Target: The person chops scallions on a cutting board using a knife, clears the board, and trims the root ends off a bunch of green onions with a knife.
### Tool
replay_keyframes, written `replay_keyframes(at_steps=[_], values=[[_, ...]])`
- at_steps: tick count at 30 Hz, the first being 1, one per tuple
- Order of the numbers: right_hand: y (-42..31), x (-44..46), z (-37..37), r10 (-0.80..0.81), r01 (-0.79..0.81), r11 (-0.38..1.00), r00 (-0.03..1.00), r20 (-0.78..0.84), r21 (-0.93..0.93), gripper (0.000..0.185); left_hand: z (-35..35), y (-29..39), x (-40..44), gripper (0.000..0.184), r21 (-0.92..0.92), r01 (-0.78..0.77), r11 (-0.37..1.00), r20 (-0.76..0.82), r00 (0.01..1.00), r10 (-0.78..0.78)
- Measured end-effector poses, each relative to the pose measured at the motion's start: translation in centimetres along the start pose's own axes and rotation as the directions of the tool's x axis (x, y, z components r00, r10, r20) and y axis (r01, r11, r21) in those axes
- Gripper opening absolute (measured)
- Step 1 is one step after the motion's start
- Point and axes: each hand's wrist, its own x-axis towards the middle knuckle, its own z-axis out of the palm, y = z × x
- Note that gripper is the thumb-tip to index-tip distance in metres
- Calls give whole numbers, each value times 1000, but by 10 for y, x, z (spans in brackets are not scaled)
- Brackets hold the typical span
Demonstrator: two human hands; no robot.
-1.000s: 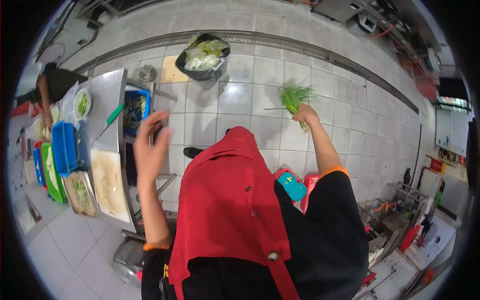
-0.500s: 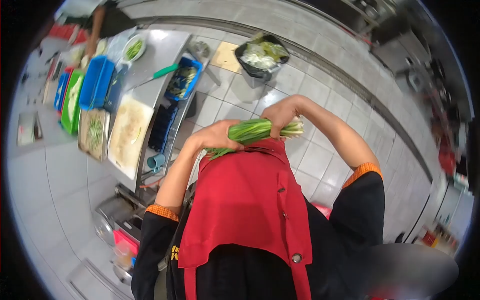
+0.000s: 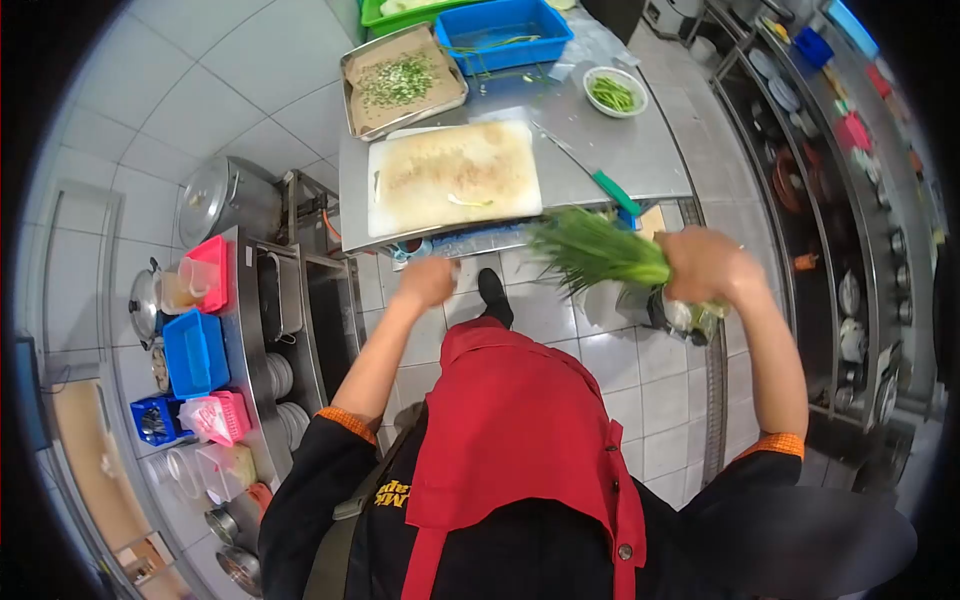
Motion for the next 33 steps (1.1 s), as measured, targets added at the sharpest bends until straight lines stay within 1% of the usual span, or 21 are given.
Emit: replay_keyframes(at_steps=[2, 3, 5, 7, 9, 11, 13, 14, 15, 17, 19, 21, 22, 23, 24, 25, 27, 29, 31, 32, 33], values=[[-3, 19, -42, 47, -48, 998, 998, -32, -36, 42, -35, -10, 14, 32, -301, -116, 947, -419, 908, -22], [-5, 30, -58, 101, -106, 993, 992, -76, -52, 43, -37, -16, 27, 32, -313, -110, 943, -414, 910, -32], [0, 51, -85, 77, -85, 995, 987, -144, -56, 44, -33, -26, 60, 32, -101, -258, 961, -684, 720, 121], [5, 69, -101, 51, -64, 997, 977, -208, -54, 45, -16, -41, 84, 32, -12, -255, 967, -728, 665, 167], [6, 84, -113, -5, 2, 1000, 934, -357, -9, 45, -4, -56, 100, 27, 37, -454, 890, -680, 641, 356], [3, 109, -126, -57, 75, 996, 940, -336, 40, 47, -11, -53, 99, 16, -9, -438, 899, -648, 687, 329], [-5, 134, -139, -171, 224, 965, 932, -318, 137, 51, -14, -50, 104, 6, -137, -209, 968, -600, 795, 86], [-17, 145, -142, -218, 313, 927, 897, -384, 206, 50, -14, -51, 110, 6, -178, -137, 974, -669, 743, -17], [-25, 161, -143, -226, 321, 926, 894, -388, 199, 50, -14, -55, 115, 6, -177, -131, 975, -674, 739, -23], [-41, 201, -149, -401, 547, 812, 778, -484, 206, 51, -15, -61, 120, 7, -437, 57, 898, -611, 714, -342], [-72, 234, -164, -423, 535, 785, 831, -361, 311, 48, -18, -69, 113, 12, -539, 114, 835, -512, 743, -431], [-103, 270, -162, -451, 534, 665, 844, -289, 521, 43, -24, -71, 105, 13, -763, 131, 633, -306, 790, -532], [-118, 287, -159, -483, 546, 660, 835, -265, 516, 41, -23, -72, 106, 13, -769, 142, 623, -298, 782, -547], [-133, 304, -151, -515, 556, 654, 824, -236, 514, 39, -21, -71, 107, 12, -921, 105, 375, -124, 834, -537], [-147, 329, -136, -573, 569, 644, 801, -171, 512, 39, -17, -70, 106, 11, -992, 90, 89, 38, 880, -474], [-159, 356, -117, -626, 583, 634, 773, -105, 508, 38, -14, -68, 103, 11, -992, 97, 75, 49, 873, -486], [-176, 406, -68, -706, 666, 640, 706, -48, 384, 43, -14, -65, 102, 9, -992, 19, -127, 51, 967, -249], [-186, 422, -22, -587, 590, 795, 807, -62, 142, 53, -20, -60, 93, 11, -997, 51, -51, 61, 974, -218], [-191, 413, -5, -526, 532, 843, 847, -82, 84, 65, -19, -65, 88, 14, -922, -22, 386, -76, 989, -126], [-191, 405, -1, -454, 459, 888, 885, -105, 28, 77, -32, -62, 78, 23, -850, -1, 527, -114, 977, -182], [-188, 398, 0, -455, 460, 888, 884, -106, 25, 77, -43, -64, 77, 23, -850, -3, 526, -117, 976, -183]])
